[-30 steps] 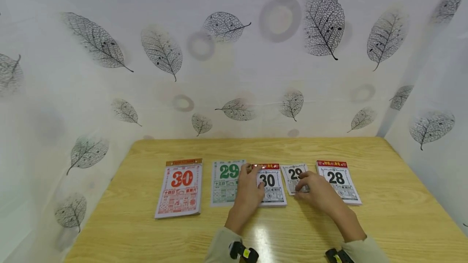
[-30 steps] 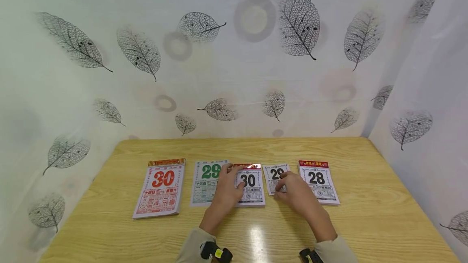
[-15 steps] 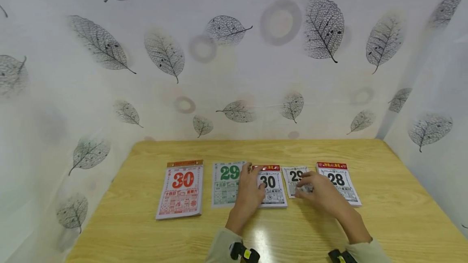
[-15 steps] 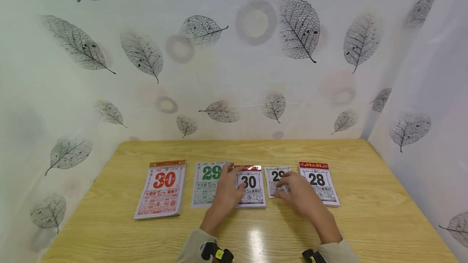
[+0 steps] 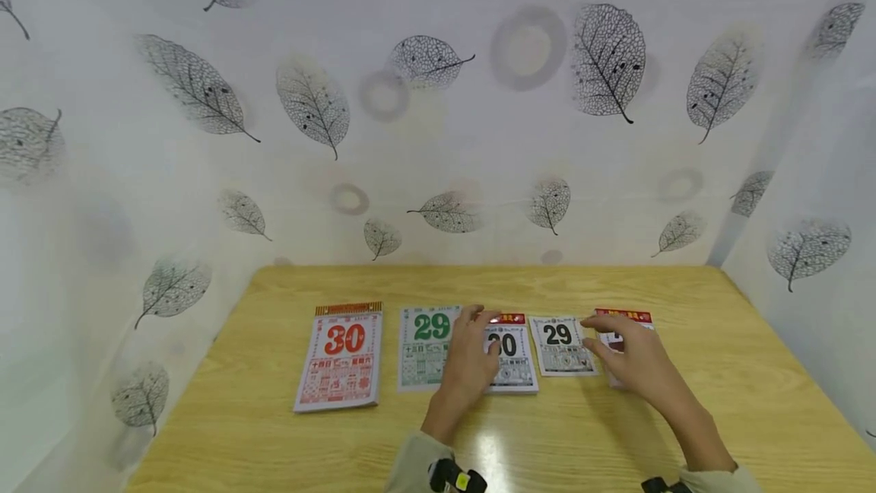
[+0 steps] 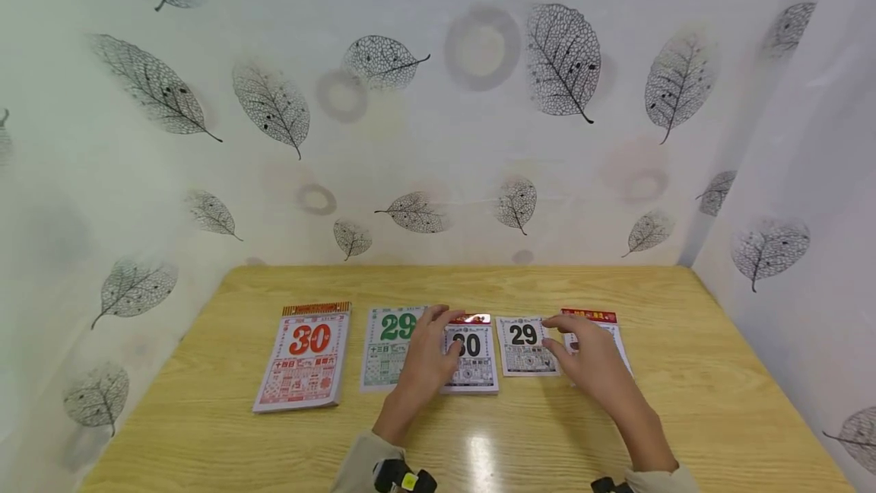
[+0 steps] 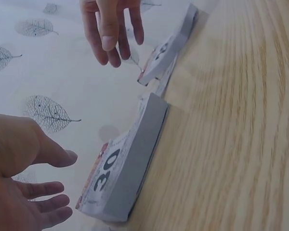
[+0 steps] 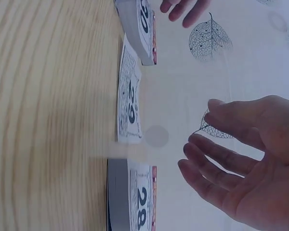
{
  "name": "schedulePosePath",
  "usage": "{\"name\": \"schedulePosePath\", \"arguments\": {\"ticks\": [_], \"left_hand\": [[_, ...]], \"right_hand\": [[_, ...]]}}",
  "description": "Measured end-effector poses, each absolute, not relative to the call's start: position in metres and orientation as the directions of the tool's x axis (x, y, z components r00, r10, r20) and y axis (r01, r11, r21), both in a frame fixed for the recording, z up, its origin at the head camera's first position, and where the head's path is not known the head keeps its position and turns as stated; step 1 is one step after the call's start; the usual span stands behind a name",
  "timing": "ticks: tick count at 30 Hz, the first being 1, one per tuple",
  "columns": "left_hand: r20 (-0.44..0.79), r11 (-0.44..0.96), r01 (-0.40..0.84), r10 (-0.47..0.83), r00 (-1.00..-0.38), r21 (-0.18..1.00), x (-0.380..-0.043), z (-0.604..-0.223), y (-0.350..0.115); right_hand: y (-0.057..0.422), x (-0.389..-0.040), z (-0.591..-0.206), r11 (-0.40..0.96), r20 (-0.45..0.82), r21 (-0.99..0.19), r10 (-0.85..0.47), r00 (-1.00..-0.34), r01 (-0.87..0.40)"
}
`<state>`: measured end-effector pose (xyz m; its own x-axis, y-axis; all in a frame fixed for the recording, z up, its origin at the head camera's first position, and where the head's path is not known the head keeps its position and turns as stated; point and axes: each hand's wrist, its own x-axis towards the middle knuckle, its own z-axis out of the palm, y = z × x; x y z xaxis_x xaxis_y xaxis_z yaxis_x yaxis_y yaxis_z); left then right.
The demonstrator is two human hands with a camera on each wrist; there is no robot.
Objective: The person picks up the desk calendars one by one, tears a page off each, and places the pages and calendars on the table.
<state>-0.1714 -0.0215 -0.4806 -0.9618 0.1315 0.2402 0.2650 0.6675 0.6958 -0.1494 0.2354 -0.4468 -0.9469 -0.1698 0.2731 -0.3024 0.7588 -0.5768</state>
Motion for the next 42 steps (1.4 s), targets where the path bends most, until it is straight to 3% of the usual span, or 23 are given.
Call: {"name": "schedulePosePath", "arguments": {"ticks": [7, 14, 24, 32, 42], "left_hand": [[0.300, 0.595, 0.350, 0.186, -0.936, 0.724, -0.164, -0.473, -0.010], [0.310, 0.517, 0.404, 0.262, -0.914, 0.755, -0.158, -0.474, 0.015], [0.312, 0.438, 0.451, 0.354, -0.882, 0.777, -0.158, -0.475, 0.060], [0.285, 0.372, 0.426, 0.378, -0.881, 0.824, -0.163, -0.480, 0.081], [0.180, 0.535, 0.407, 0.426, -0.887, 0.741, -0.163, -0.488, 0.107]], "right_hand": [[0.256, -0.144, -0.447, 0.770, 0.390, -0.542, -0.125, -0.912, -0.337], [0.284, -0.139, -0.455, 0.786, 0.402, -0.527, -0.104, -0.910, -0.323], [0.313, -0.141, -0.462, 0.758, 0.282, -0.619, -0.031, -0.959, -0.206], [0.326, -0.151, -0.470, 0.763, 0.224, -0.625, -0.028, -0.974, -0.165], [0.341, -0.158, -0.477, 0.785, 0.015, -0.617, -0.049, -0.999, -0.047]]}}
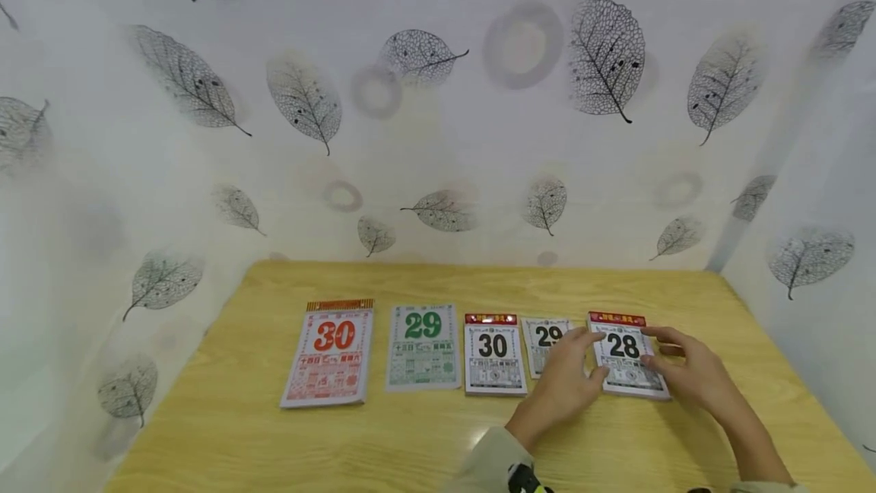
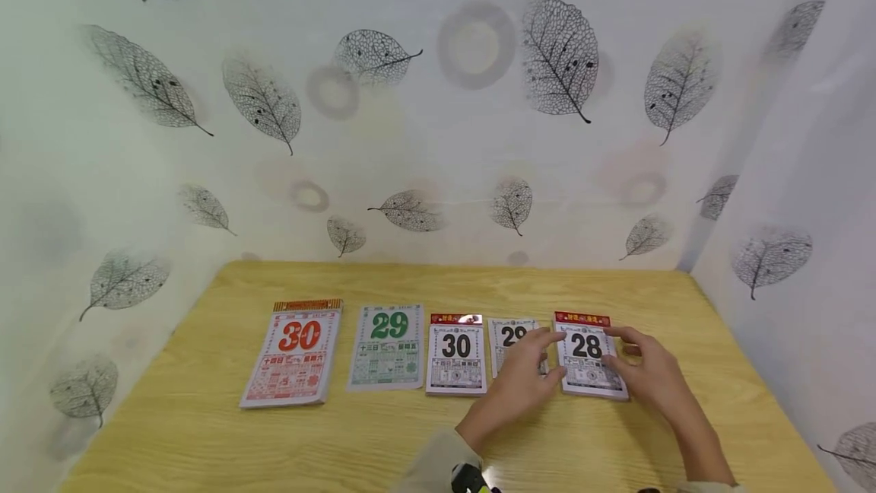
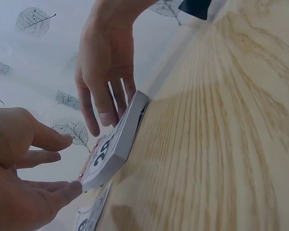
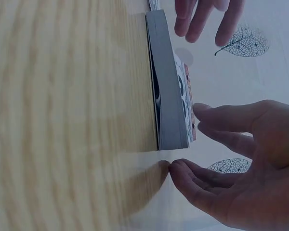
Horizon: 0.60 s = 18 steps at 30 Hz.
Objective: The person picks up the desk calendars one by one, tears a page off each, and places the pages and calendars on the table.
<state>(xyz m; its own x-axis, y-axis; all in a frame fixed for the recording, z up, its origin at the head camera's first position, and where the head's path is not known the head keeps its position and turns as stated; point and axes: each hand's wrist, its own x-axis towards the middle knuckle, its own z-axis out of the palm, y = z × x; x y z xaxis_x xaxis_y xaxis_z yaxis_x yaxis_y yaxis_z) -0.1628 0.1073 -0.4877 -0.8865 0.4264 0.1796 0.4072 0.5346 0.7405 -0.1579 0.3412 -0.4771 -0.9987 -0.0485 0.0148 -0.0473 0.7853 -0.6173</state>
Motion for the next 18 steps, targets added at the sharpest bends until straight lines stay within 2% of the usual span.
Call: {"name": "schedulePosePath", "arguments": {"ticks": [11, 18], "left_hand": [[0.103, 0.596, 0.325, 0.375, -0.921, 0.735, -0.171, -0.496, 0.132], [0.116, 0.618, 0.315, 0.340, -0.933, 0.720, -0.166, -0.497, 0.141]], "right_hand": [[0.345, -0.156, -0.477, 0.710, -0.036, -0.704, -0.064, -0.997, -0.020], [0.341, -0.158, -0.476, 0.670, -0.103, -0.742, -0.077, -0.992, 0.025]]}}
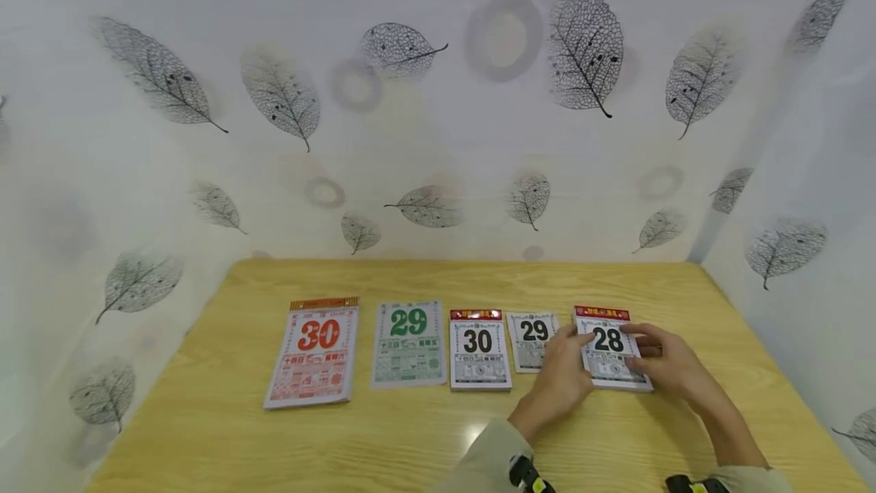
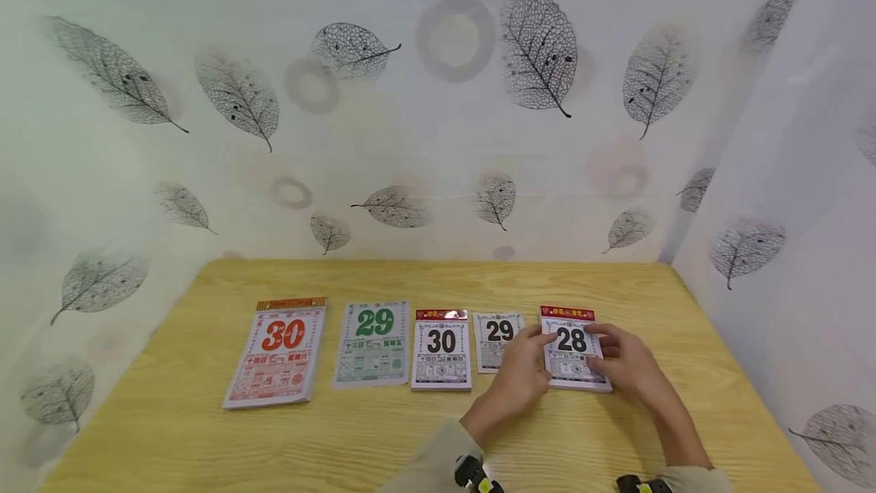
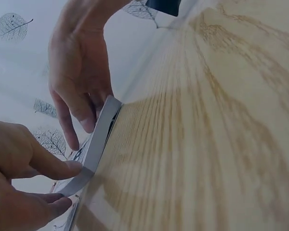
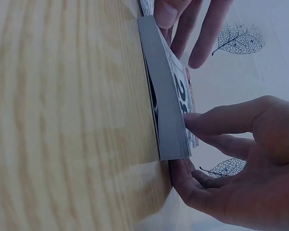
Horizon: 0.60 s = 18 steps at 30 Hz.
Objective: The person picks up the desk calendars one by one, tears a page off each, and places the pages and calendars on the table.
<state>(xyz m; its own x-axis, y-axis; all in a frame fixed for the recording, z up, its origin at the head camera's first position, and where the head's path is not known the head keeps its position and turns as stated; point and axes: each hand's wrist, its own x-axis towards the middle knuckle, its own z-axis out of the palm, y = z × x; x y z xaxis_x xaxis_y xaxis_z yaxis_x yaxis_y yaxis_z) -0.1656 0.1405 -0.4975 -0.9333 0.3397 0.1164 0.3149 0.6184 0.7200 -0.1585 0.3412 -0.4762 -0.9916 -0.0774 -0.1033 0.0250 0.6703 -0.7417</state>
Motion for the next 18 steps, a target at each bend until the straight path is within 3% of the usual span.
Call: {"name": "schedulePosePath", "arguments": {"ticks": [5, 12, 18], "left_hand": [[0.169, 0.617, 0.333, 0.309, -0.936, 0.713, -0.1637, -0.5010, 0.1450], [0.144, 0.578, 0.283, 0.275, -0.951, 0.766, -0.1648, -0.5013, 0.1442], [0.185, 0.451, 0.296, 0.274, -0.944, 0.842, -0.1678, -0.4995, 0.1417]], "right_hand": [[0.3416, -0.1552, -0.4742, 0.629, -0.112, -0.776, -0.071, -0.991, 0.043], [0.3433, -0.1539, -0.4712, 0.613, -0.095, -0.789, -0.055, -0.994, 0.042], [0.3481, -0.1518, -0.4672, 0.584, -0.086, -0.812, -0.069, -0.994, 0.030]]}}
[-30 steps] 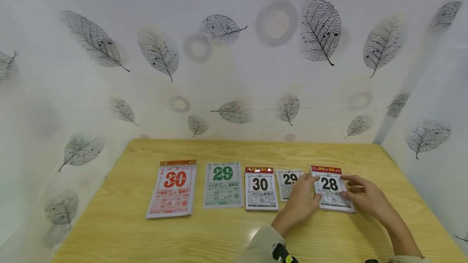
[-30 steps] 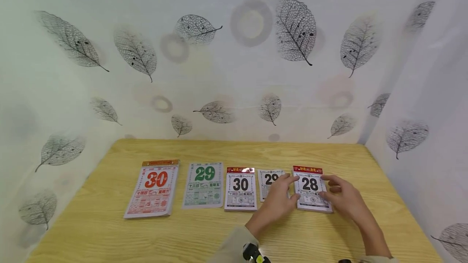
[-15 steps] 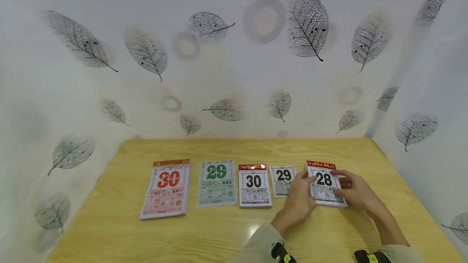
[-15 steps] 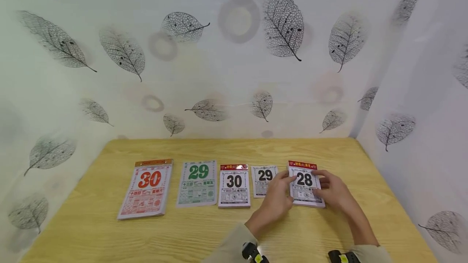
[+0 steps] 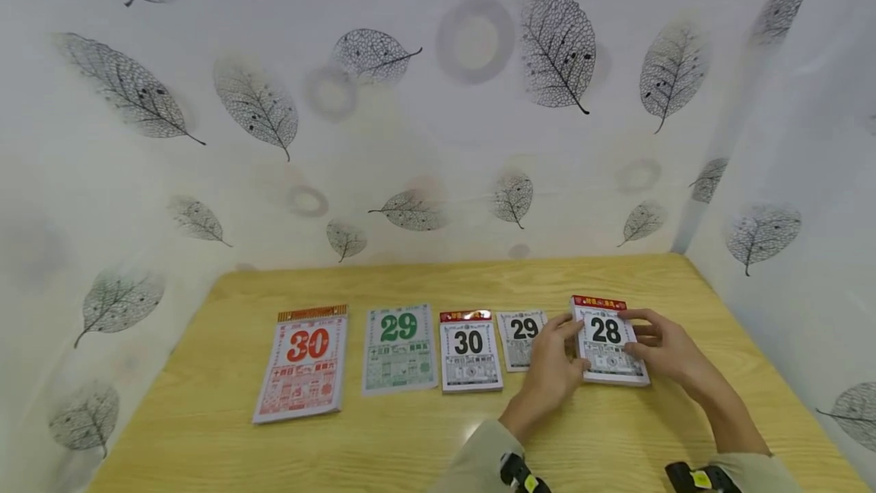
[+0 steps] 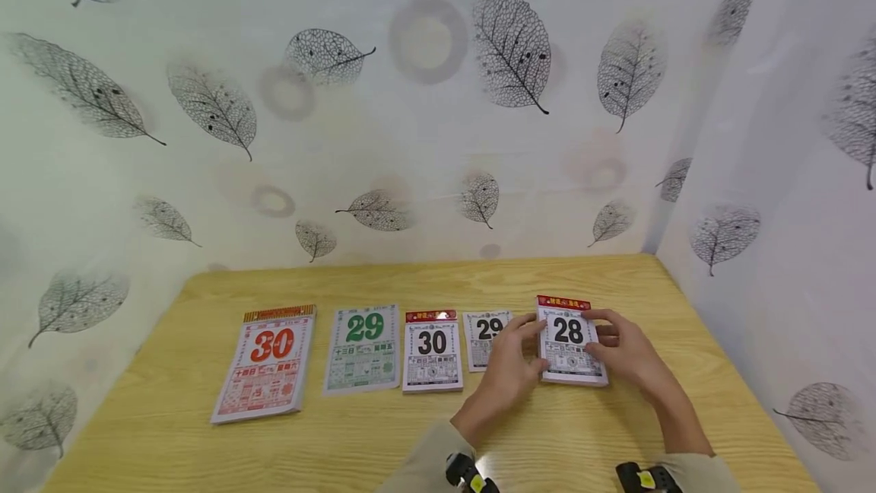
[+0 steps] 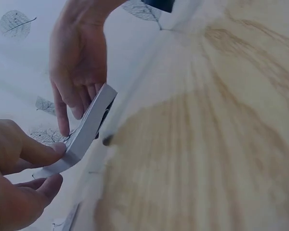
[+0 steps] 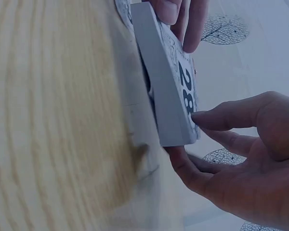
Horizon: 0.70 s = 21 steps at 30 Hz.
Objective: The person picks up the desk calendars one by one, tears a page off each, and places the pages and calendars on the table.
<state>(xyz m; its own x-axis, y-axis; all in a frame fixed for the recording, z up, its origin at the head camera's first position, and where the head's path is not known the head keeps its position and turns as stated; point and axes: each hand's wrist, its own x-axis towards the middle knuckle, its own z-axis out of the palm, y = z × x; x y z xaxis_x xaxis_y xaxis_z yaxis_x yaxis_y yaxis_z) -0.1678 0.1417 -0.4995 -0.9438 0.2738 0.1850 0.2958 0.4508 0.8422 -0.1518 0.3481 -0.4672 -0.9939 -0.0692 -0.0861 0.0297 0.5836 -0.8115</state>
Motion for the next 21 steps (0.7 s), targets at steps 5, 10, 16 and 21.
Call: {"name": "schedulePosePath", "arguments": {"ticks": [5, 10, 16, 21], "left_hand": [[0.192, 0.291, 0.265, 0.254, -0.948, 0.919, -0.171, -0.494, 0.139], [0.132, 0.104, 0.165, 0.267, -0.955, 0.981, -0.172, -0.489, 0.134], [0.135, 0.046, 0.156, 0.299, -0.945, 0.987, -0.170, -0.486, 0.123], [0.168, -0.044, 0.164, 0.364, -0.916, 0.986, -0.171, -0.479, 0.116]], "right_hand": [[0.350, -0.149, -0.461, 0.521, -0.073, -0.853, -0.080, -0.994, 0.021], [0.349, -0.144, -0.452, 0.448, -0.055, -0.894, -0.099, -0.994, 0.005], [0.345, -0.141, -0.442, 0.392, -0.030, -0.920, -0.141, -0.990, -0.028], [0.344, -0.139, -0.435, 0.353, 0.046, -0.929, -0.175, -0.983, -0.106]]}}
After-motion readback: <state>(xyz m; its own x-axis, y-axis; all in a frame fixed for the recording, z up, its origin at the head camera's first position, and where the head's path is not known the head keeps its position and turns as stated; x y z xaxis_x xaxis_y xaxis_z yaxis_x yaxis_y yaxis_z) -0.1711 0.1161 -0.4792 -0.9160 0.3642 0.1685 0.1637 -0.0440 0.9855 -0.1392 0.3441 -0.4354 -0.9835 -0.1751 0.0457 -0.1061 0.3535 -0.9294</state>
